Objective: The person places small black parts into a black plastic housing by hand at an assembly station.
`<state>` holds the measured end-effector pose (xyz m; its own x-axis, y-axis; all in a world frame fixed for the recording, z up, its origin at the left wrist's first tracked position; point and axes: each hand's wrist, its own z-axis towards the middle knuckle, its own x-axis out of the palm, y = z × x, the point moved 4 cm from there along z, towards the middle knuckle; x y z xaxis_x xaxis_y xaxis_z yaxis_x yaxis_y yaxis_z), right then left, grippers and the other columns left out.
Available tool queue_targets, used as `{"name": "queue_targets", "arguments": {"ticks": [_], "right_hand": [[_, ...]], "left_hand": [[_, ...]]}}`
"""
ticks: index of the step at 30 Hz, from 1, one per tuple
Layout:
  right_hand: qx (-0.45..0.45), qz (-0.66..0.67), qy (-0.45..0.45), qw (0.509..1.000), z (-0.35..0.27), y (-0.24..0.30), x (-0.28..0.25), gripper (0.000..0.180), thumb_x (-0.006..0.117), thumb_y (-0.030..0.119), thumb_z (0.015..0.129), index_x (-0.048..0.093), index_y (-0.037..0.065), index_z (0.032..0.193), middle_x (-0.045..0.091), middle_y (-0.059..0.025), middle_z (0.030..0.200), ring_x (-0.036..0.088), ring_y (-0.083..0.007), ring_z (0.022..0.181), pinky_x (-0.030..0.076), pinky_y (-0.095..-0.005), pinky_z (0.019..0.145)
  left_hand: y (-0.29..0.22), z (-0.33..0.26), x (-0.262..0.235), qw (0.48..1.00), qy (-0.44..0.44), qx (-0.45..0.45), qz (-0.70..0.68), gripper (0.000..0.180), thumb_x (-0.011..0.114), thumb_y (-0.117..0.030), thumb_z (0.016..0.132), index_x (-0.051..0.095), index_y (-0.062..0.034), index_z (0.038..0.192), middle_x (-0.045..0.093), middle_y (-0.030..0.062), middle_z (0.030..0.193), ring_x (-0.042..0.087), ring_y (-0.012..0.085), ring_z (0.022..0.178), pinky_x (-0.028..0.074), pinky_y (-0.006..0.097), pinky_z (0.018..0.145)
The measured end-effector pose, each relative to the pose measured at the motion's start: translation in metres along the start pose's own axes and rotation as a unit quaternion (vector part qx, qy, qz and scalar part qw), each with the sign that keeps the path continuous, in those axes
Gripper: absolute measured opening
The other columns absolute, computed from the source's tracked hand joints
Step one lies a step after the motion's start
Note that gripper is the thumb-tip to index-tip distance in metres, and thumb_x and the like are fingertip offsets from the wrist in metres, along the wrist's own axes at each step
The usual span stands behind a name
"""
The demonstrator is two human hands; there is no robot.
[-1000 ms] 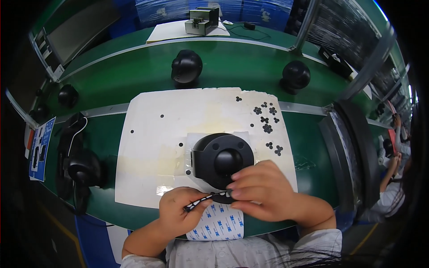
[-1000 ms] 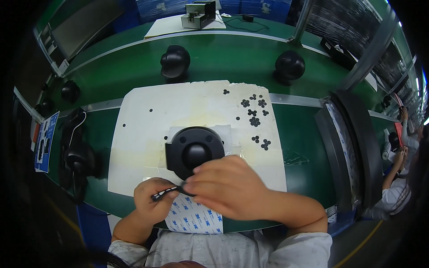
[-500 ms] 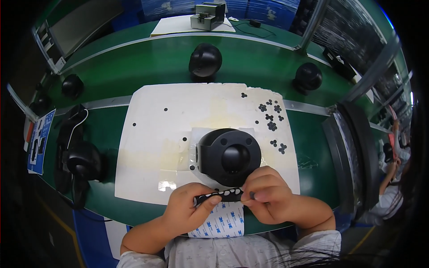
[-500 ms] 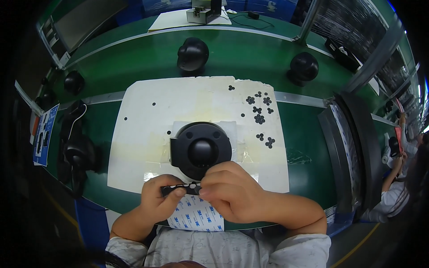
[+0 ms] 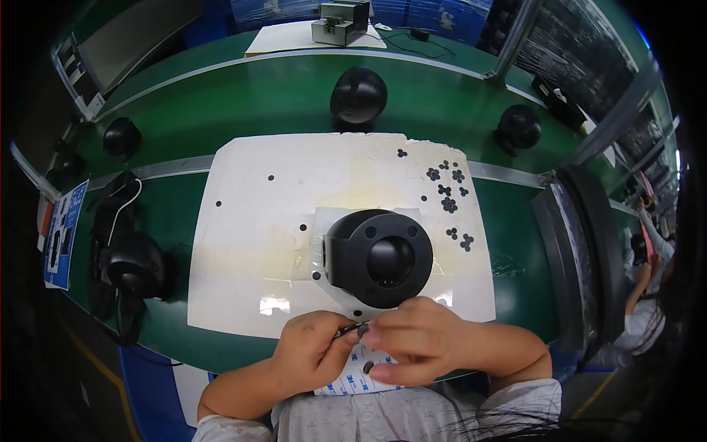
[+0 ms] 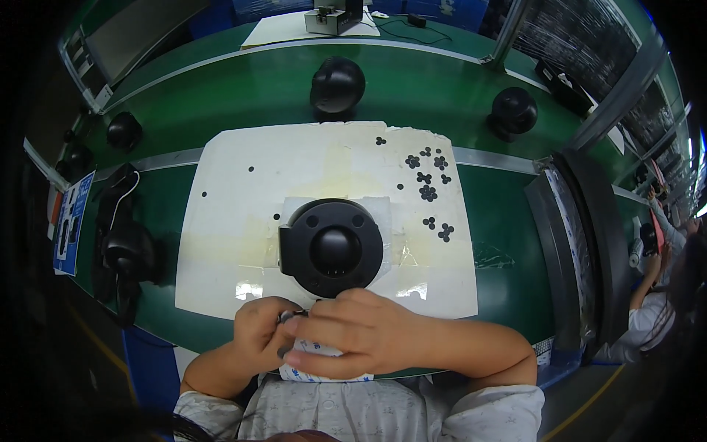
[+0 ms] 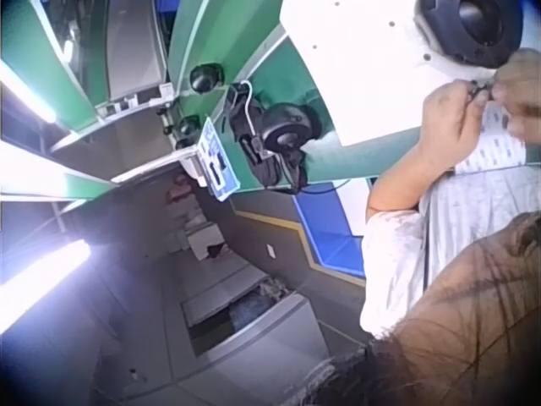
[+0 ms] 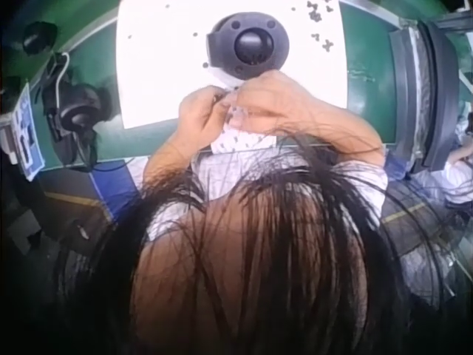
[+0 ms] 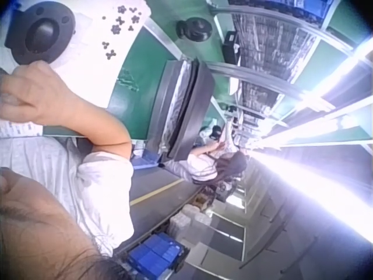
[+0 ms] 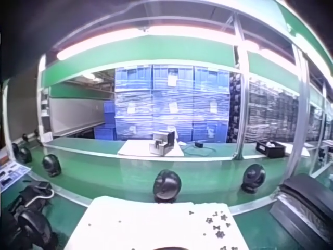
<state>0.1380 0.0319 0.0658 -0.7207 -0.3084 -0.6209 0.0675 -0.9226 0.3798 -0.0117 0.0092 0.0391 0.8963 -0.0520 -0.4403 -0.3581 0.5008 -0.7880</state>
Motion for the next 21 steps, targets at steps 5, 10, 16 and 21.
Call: {"name": "queue_targets", "arguments": {"ticks": [5,10,16,21], "right_hand": [[-0.066,-0.08,-0.05,0.993,0.0,0.003,0.002,0.042,0.062,0.011,0.07,0.052,0.017,0.11,0.049,-0.0101,0.112,0.054,-0.0194,0.084,0.042,-0.026,0.062],[-0.038,-0.048,-0.027,0.998,0.0,0.011,0.004,0.04,0.063,0.006,0.067,0.055,0.019,0.105,0.05,-0.0091,0.107,0.054,-0.0218,0.084,0.044,-0.0267,0.06],[0.117,0.144,-0.096,0.978,-0.01,-0.017,-0.014,0.035,0.058,-0.006,0.074,0.049,0.006,0.105,0.048,-0.0173,0.102,0.054,-0.0205,0.08,0.046,-0.0293,0.059],[0.263,0.201,-0.211,0.92,0.001,-0.058,-0.045,0.06,0.046,-0.016,0.076,0.019,0.008,0.125,0.033,-0.0179,0.121,0.052,-0.0136,0.078,0.043,-0.0221,0.063]], "left_hand": [[0.001,-0.001,0.001,1.0,0.012,-0.002,-0.007,0.007,0.059,-0.005,0.076,0.054,0.0001,0.079,0.058,0.0131,0.065,0.057,0.0277,0.055,0.044,0.032,0.049],[0.001,-0.001,0.002,0.999,0.033,-0.032,-0.024,0.008,0.058,-0.008,0.077,0.055,-0.0003,0.079,0.058,0.0125,0.066,0.057,0.0282,0.056,0.045,0.033,0.05],[-0.004,0.003,-0.005,0.998,-0.004,0.032,0.045,0.015,0.064,-0.011,0.07,0.058,-0.0019,0.081,0.06,0.0127,0.08,0.057,0.0248,0.058,0.045,0.031,0.053],[-0.012,0.006,-0.005,0.981,-0.059,0.093,0.162,0.018,0.069,-0.012,0.063,0.061,-0.0025,0.076,0.056,0.0194,0.107,0.057,0.0195,0.058,0.044,0.026,0.052]]}}
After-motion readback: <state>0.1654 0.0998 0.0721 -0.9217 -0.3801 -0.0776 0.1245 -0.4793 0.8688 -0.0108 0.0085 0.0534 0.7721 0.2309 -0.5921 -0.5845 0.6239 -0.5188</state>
